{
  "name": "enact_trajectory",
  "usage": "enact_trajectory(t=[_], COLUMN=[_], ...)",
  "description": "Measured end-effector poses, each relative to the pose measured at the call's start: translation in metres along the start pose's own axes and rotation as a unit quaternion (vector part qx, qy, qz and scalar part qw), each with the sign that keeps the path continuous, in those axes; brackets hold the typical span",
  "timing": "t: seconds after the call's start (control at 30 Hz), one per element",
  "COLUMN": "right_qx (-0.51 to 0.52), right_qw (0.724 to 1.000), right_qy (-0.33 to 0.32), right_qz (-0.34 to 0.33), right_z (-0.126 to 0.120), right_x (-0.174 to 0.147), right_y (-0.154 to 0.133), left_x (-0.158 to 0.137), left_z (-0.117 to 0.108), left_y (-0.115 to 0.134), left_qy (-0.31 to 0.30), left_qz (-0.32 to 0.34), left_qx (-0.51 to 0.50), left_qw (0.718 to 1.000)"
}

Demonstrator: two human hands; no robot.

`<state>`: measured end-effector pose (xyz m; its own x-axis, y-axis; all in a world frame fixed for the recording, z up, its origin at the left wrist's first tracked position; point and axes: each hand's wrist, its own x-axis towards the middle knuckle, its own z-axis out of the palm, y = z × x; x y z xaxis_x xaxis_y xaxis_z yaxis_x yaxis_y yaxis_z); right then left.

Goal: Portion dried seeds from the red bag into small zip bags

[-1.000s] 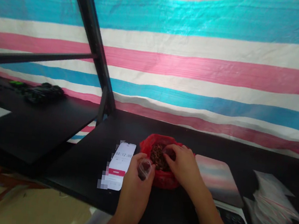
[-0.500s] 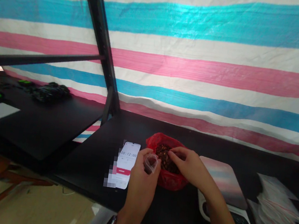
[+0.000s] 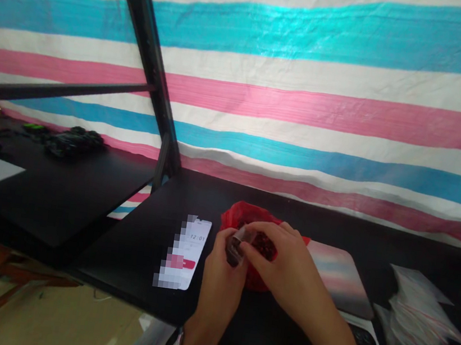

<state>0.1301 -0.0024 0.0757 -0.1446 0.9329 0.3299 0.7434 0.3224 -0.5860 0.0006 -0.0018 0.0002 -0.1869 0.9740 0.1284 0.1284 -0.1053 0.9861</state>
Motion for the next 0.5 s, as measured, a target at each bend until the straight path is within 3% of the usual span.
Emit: enact_trajectory(t=[0.17, 0.5], right_qx=[-0.028, 0.000], right_qw=[0.999, 1.000], right_qy=[0.003, 0.019], right_qz=[-0.047, -0.024], right_z=[-0.0017, -0.0079], right_x=[-0.0021, 0.0003], right_y=[-0.0035, -0.0016], left_x=[0.0003, -0.0017], left_z=[0.0005, -0.0034], left_y=[-0.0014, 0.0006], left_qy=[0.010, 0.010], left_qz=[-0.005, 0.033], left_qx=[-0.002, 0.007], left_qw=[1.000, 0.999])
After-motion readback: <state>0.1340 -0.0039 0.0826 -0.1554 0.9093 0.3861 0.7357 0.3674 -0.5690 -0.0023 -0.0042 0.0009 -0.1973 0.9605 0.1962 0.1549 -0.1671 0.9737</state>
